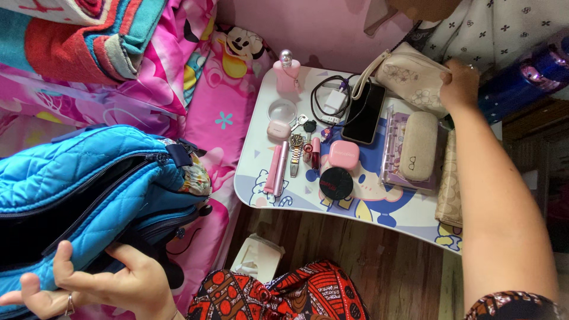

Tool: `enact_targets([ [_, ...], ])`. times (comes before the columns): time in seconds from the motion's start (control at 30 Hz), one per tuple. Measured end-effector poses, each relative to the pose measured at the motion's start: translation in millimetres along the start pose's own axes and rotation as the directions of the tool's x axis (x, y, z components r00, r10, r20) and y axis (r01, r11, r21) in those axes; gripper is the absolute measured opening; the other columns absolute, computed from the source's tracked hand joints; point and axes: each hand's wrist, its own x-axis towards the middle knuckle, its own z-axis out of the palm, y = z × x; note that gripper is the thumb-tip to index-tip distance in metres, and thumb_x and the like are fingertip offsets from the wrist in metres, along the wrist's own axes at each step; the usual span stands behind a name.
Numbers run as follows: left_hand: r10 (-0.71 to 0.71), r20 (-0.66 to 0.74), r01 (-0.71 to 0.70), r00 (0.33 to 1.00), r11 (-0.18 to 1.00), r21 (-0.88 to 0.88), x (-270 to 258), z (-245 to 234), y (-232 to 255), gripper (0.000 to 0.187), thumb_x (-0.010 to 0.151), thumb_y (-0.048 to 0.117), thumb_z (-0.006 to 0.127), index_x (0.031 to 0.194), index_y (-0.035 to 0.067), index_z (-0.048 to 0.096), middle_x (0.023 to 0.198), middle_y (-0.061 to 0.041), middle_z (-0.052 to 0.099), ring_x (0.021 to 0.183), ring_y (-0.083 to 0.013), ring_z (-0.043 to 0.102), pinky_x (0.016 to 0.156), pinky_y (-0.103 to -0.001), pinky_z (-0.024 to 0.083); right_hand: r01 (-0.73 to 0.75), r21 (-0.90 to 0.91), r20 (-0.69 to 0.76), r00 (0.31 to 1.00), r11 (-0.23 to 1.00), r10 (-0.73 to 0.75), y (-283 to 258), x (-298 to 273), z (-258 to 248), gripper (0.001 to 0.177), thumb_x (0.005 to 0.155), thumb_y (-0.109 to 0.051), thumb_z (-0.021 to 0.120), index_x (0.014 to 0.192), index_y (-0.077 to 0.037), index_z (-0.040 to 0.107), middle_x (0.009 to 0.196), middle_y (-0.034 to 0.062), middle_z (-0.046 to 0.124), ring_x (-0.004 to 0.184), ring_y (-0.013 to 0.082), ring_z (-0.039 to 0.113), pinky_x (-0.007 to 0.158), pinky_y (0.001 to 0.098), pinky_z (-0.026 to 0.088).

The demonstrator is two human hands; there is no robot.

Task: The person sits on a bed and packs a blue duffel bag, placing cosmetics, a phone, a water bottle, pouches, a selfie stick and other personal items from a small side table into the bag, then zips it closed.

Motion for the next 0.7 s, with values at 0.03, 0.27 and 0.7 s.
enact_targets([
  [0.03,-0.035,0.024,0.036,0.999,0.999,-0.013,0.6,0.0,1.2,0.033,0.109,0.009,0.059,0.135,-0.006,0.047,0.150,-0.027,0.024,0.148,-0.0539,0.001,0.125,-0.074,0.004,-0.023,-0.023,0.047,0.999,0.999,0.024,0.7,-0.4,-2.8,0.010,0.096,-0.001,0.067,0.106,0.003,0.069,0.105,0.0281,0.068,0.103,0.0493,0.061,0.093,0.0569,0.046],
  [0.27,0.104,0.020,-0.105,0.994,0.994,0.022,4.6,-9.1,-7.9,0.034,0.108,0.007,0.064,0.137,-0.004,0.049,0.146,-0.024,0.027,0.151,-0.0492,0.013,0.123,-0.073,0.004,-0.114,-0.167,0.241,0.959,0.979,0.152,-12.6,8.5,-9.0,0.078,0.083,-0.020,0.084,0.147,0.007,0.049,0.140,0.0354,0.053,0.128,0.0538,0.045,0.106,0.0566,0.035],
  [0.7,0.118,0.115,-0.118,0.986,0.993,-0.013,8.3,-56.3,-59.9,0.042,0.090,0.021,0.091,0.127,0.012,0.074,0.130,-0.009,0.056,0.137,-0.0350,0.043,0.126,-0.054,0.031,0.304,0.612,0.137,0.869,0.730,-0.476,-423.8,-30.1,-145.7,0.025,0.090,-0.009,0.077,0.115,-0.008,0.076,0.122,0.0133,0.064,0.127,0.0310,0.059,0.108,0.0409,0.050],
])
